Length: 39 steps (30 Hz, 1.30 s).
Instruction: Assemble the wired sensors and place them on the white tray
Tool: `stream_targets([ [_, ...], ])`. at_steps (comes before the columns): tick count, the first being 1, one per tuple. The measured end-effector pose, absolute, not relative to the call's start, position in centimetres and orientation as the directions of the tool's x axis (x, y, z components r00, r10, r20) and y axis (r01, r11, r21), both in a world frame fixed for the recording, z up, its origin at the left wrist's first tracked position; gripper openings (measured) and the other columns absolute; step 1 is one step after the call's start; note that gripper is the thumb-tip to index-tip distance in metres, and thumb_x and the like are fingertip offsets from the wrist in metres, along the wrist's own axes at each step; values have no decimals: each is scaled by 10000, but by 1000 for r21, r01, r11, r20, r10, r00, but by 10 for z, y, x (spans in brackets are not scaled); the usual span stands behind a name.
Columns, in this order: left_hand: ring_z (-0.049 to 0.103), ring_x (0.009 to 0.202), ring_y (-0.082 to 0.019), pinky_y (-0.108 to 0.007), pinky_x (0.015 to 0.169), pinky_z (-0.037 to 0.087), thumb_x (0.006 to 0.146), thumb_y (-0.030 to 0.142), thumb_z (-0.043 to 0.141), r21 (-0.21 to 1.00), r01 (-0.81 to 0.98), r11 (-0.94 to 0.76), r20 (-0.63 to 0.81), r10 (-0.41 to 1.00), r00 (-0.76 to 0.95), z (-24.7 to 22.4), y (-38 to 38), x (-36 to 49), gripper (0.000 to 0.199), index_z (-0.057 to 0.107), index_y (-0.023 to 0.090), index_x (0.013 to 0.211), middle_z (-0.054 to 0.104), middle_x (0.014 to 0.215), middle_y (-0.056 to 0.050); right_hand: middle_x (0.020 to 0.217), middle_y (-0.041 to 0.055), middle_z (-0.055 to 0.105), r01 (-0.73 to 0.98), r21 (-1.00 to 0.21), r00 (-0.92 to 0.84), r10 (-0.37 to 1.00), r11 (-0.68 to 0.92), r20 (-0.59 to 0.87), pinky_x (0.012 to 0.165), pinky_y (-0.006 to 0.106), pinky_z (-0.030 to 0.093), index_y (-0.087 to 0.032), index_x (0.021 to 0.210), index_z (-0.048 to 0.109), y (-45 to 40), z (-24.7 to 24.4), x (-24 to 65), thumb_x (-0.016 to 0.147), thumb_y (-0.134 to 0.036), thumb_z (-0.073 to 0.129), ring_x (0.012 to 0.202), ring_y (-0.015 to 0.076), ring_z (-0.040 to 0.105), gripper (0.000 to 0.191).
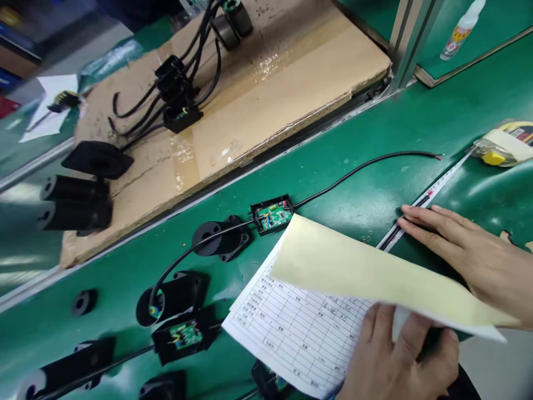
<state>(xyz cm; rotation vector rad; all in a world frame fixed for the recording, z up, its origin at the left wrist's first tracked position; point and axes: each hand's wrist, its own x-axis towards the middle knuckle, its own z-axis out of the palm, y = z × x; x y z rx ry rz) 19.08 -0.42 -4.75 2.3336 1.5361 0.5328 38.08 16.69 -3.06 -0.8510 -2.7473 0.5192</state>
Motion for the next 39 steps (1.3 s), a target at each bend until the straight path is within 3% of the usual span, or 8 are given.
stream_targets([
  [3,534,1381,-368,-469,958,590,969,508,631,467,818,-335,57,935,351,-32,6,180,623,404,440,1545,303,1674,-138,1624,199,379,458,-342,-857,510,820,75,1127,596,482,-134,1627,277,166,-33,377,864,-706,618,1450,414,434,1014],
  [5,542,1368,-371,-474,923,595,951,470,677,466,833,-298,18,944,328,-26,10,177,810,203,485,1608,236,1692,-175,1588,201,430,472,-374,-829,546,799,119,1127,604,474,-132,1597,334,166,-37,373,970,-553,531,1438,376,460,781],
  [7,611,1257,-379,-474,853,609,904,539,711,452,841,-296,14,946,325,-26,13,176,951,128,404,1643,211,1688,-231,1538,173,499,495,-410,-786,596,766,165,1127,587,476,-168,1547,415,166,-41,369,1020,-349,461,1396,322,513,559],
  [11,651,977,-260,-396,777,600,906,418,731,291,901,-322,-1,941,337,-32,18,171,771,417,173,1566,362,1647,-190,1414,128,615,531,-436,-701,666,726,254,1116,516,501,-200,1386,565,167,-44,360,1005,-186,513,1276,259,613,385],
  [14,560,1261,-341,-474,962,556,954,442,662,204,922,-329,8,942,335,-32,22,163,564,553,247,1473,444,1618,-66,1350,136,657,536,-426,-692,668,729,272,1061,464,550,-185,1301,612,167,-43,356,998,-169,529,1255,257,632,315],
  [18,323,1487,-494,-649,1091,419,878,614,691,177,932,-316,-20,946,324,-31,20,157,770,442,334,1551,404,1628,-139,1371,122,647,548,-441,-680,686,711,259,1053,445,560,-195,1312,615,168,-41,356,1002,-169,506,1262,252,630,329],
  [23,365,1473,-490,-648,1095,405,869,666,666,160,930,-331,-41,939,342,-34,15,157,910,288,329,1624,403,1626,-172,1388,113,633,550,-474,-676,700,687,231,1091,396,532,-186,1332,610,167,-41,357,995,-153,507,1285,233,609,354],
  [39,368,1467,-490,-645,1091,401,826,747,648,154,934,-323,-40,942,333,-35,14,158,1004,237,325,1640,414,1617,-173,1412,92,623,568,-489,-658,722,662,213,1111,416,523,-194,1316,619,165,-44,358,991,-184,511,1285,242,608,343],
])
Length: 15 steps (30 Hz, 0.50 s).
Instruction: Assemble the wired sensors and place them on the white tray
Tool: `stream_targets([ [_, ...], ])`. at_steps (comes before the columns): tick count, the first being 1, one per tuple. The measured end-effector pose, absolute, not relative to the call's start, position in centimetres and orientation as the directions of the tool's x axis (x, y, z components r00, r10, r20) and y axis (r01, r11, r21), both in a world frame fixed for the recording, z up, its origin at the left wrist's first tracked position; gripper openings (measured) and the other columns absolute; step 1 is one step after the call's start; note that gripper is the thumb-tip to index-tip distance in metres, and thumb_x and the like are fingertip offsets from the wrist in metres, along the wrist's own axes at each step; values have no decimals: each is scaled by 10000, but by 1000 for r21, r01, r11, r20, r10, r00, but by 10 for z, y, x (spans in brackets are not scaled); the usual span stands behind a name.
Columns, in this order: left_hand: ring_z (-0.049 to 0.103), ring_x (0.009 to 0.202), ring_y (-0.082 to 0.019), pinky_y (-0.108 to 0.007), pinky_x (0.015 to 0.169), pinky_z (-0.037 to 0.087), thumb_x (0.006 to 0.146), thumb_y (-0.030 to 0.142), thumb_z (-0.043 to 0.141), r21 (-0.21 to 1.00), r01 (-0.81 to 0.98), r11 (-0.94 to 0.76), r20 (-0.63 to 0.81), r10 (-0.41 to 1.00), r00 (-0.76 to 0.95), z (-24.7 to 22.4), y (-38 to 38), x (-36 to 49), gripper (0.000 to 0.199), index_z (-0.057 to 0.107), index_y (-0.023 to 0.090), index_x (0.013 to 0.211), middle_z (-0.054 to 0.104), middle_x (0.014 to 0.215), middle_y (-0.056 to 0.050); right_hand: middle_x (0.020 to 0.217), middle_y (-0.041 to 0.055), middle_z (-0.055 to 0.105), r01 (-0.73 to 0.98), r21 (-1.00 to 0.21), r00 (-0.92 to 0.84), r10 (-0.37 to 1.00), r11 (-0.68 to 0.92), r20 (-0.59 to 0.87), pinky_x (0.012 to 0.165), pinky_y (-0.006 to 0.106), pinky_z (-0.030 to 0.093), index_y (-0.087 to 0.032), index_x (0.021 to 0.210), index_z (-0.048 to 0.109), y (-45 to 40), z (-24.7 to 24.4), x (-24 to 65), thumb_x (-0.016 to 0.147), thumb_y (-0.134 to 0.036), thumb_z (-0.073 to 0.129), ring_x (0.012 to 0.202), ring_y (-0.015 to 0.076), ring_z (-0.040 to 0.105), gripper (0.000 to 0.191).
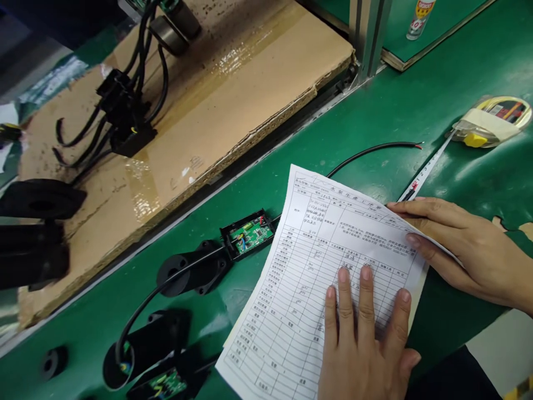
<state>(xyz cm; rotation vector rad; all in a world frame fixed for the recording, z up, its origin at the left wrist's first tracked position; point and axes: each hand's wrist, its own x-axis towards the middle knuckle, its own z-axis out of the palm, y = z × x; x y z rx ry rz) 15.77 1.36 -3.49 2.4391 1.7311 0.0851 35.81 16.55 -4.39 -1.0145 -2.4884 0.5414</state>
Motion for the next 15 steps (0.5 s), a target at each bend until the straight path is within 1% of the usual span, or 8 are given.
stream_targets([
  [4,315,1493,-501,-656,1097,391,796,760,670,162,936,-312,-40,946,322,-37,12,159,1042,237,329,1640,398,1626,-167,1414,85,622,570,-502,-653,729,651,205,1097,419,533,-209,1341,606,165,-43,359,1003,-194,481,1284,244,607,360],
  [8,266,1519,-495,-659,1118,367,800,756,669,164,938,-306,-44,948,317,-37,11,159,1052,210,329,1645,380,1637,-161,1424,107,608,575,-510,-653,735,640,185,1126,422,502,-171,1375,578,165,-41,359,1012,-183,465,1303,242,584,380],
  [11,276,1514,-493,-650,1114,374,806,758,659,157,938,-310,-54,945,321,-37,12,158,1055,194,327,1649,373,1639,-165,1409,113,612,568,-508,-657,728,647,194,1139,410,482,-145,1356,582,166,-41,358,1019,-179,454,1299,228,578,362],
  [15,312,1494,-497,-643,1092,401,812,757,657,151,933,-325,-49,941,336,-36,12,157,1049,200,320,1649,380,1634,-172,1392,102,624,551,-512,-667,717,659,204,1143,432,472,-161,1295,611,167,-41,357,1023,-178,448,1298,228,574,318],
])
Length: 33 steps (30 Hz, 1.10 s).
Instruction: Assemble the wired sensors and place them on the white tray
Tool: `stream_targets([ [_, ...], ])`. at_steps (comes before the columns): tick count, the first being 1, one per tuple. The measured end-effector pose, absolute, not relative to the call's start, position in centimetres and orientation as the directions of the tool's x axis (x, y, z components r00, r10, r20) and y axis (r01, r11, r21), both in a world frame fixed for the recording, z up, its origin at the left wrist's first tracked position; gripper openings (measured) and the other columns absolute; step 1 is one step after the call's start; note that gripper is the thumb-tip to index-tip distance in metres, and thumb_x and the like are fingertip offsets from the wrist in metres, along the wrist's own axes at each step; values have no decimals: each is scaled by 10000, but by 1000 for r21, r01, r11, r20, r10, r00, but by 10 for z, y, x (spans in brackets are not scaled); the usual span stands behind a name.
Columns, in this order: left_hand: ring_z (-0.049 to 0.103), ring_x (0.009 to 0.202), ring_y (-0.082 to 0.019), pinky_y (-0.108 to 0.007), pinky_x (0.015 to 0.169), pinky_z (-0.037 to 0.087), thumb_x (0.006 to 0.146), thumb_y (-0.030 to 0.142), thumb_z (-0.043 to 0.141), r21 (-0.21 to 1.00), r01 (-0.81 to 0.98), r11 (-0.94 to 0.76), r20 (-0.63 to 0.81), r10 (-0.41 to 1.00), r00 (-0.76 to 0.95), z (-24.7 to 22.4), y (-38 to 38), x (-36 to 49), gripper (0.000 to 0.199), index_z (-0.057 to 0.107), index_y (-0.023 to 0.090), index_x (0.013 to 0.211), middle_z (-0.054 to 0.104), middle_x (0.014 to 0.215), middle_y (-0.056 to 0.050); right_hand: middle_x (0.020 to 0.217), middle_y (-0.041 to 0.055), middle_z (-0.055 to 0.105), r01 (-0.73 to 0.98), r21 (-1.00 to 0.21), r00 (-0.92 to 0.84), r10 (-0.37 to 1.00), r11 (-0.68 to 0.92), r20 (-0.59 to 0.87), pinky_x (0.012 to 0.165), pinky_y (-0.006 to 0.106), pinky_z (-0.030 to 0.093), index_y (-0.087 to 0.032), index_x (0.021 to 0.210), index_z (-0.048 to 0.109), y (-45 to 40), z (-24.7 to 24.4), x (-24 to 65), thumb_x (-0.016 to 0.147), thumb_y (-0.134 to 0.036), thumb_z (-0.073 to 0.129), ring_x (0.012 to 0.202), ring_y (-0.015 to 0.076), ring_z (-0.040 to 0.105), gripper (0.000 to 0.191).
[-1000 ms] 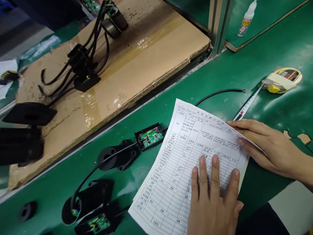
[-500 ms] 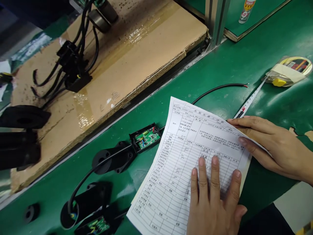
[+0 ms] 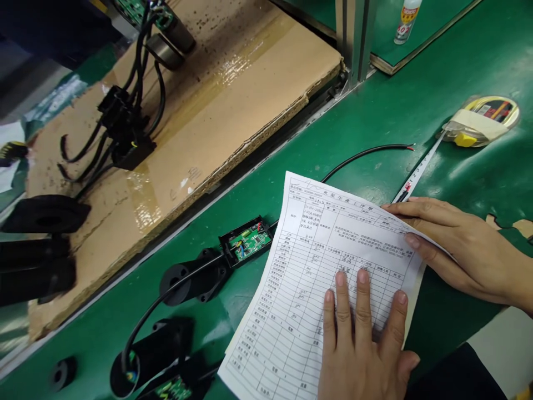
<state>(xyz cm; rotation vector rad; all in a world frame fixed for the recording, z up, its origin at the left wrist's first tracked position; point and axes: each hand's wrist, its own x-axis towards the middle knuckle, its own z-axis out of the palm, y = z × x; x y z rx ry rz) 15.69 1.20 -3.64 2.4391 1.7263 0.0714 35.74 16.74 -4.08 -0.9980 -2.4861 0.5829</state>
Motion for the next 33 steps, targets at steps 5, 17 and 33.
stream_targets([
  [5,309,1500,-490,-647,1104,383,804,773,651,129,935,-330,-48,940,338,-37,12,157,1070,185,315,1652,382,1636,-169,1381,101,632,547,-510,-670,713,663,209,1140,421,478,-153,1257,633,168,-39,357,1017,-175,458,1291,227,580,298],
  [17,288,1527,-459,-594,1163,334,728,836,676,117,947,-300,-6,953,303,-40,11,161,1172,173,321,1652,406,1630,-144,1321,89,670,551,-431,-685,682,714,255,1152,366,457,-167,1296,630,175,-36,357,1024,-219,473,1231,234,628,319],
  [33,266,1528,-485,-639,1114,394,822,783,626,97,935,-342,-104,930,351,-31,13,160,1056,155,334,1653,330,1660,-175,1314,112,674,561,-406,-675,683,721,281,1123,406,490,-141,1298,622,172,-40,359,1035,-213,456,1229,239,635,320],
])
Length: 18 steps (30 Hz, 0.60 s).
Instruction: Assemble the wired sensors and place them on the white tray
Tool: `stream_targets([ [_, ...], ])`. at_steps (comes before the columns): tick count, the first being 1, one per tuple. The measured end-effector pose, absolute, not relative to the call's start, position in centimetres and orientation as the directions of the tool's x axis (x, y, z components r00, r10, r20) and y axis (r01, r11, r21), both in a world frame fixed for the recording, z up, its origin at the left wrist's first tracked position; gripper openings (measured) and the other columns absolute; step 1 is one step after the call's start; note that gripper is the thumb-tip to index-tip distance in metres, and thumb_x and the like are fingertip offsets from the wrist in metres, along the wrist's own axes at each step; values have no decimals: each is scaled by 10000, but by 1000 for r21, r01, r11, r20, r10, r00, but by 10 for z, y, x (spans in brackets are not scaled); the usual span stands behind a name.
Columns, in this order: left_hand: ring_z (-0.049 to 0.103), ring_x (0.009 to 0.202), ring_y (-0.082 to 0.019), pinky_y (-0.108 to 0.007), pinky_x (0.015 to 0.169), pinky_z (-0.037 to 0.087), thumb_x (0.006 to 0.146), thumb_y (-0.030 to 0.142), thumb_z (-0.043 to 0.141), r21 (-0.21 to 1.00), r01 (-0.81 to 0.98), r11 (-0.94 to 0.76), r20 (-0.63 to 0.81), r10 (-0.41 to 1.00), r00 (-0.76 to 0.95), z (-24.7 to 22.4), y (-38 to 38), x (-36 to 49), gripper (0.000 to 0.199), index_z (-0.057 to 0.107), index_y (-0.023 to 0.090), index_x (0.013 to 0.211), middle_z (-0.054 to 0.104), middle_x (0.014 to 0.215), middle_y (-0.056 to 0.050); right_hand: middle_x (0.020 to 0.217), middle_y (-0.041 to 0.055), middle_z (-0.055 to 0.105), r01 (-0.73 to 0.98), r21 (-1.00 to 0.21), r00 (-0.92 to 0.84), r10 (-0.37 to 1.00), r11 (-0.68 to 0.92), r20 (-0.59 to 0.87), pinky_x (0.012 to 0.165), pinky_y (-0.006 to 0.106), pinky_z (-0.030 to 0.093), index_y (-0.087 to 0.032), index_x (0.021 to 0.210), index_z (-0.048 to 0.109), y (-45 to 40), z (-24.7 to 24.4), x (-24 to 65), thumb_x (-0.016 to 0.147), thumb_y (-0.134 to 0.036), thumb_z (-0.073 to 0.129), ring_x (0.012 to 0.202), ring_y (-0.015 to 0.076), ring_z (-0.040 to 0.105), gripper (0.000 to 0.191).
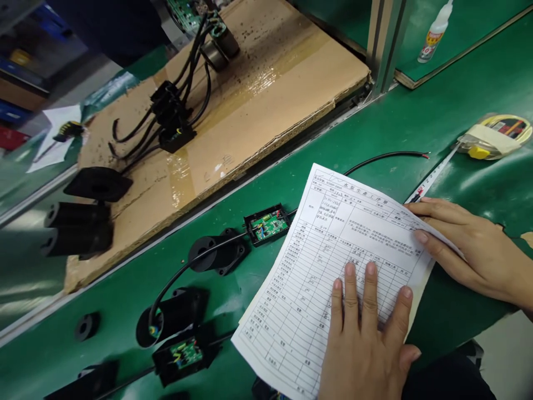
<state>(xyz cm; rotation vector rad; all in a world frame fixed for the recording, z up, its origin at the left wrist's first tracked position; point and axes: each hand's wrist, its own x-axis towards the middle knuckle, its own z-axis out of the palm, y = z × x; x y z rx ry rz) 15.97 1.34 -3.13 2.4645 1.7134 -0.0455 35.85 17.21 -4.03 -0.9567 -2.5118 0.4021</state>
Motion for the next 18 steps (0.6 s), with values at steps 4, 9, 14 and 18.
stream_targets([
  [4,239,1528,-515,-642,1133,377,700,780,758,49,929,-367,-119,921,370,-31,13,160,1258,106,298,1661,298,1663,-219,1320,127,673,552,-415,-674,680,723,288,1108,415,507,-116,1291,623,173,-41,358,1032,-194,460,1225,235,637,316],
  [9,223,1531,-519,-649,1109,382,674,788,773,58,926,-373,-70,924,377,-37,12,159,1262,154,297,1657,320,1658,-210,1337,118,665,557,-412,-675,682,721,282,1102,426,513,-135,1311,610,172,-43,359,1030,-201,463,1237,243,631,324],
  [14,242,1521,-517,-633,1138,330,633,834,761,42,930,-365,-56,929,367,-39,10,160,1329,123,285,1661,341,1644,-218,1323,84,671,557,-397,-678,676,729,289,1095,436,517,-199,1333,595,172,-42,359,1038,-206,448,1238,238,630,329],
  [18,296,1496,-509,-623,1144,299,665,883,681,44,928,-371,-21,928,372,-39,11,159,1283,143,277,1660,393,1616,-214,1313,57,676,556,-392,-679,673,733,293,1070,452,531,-265,1417,550,174,-39,357,1038,-213,444,1226,246,639,397],
])
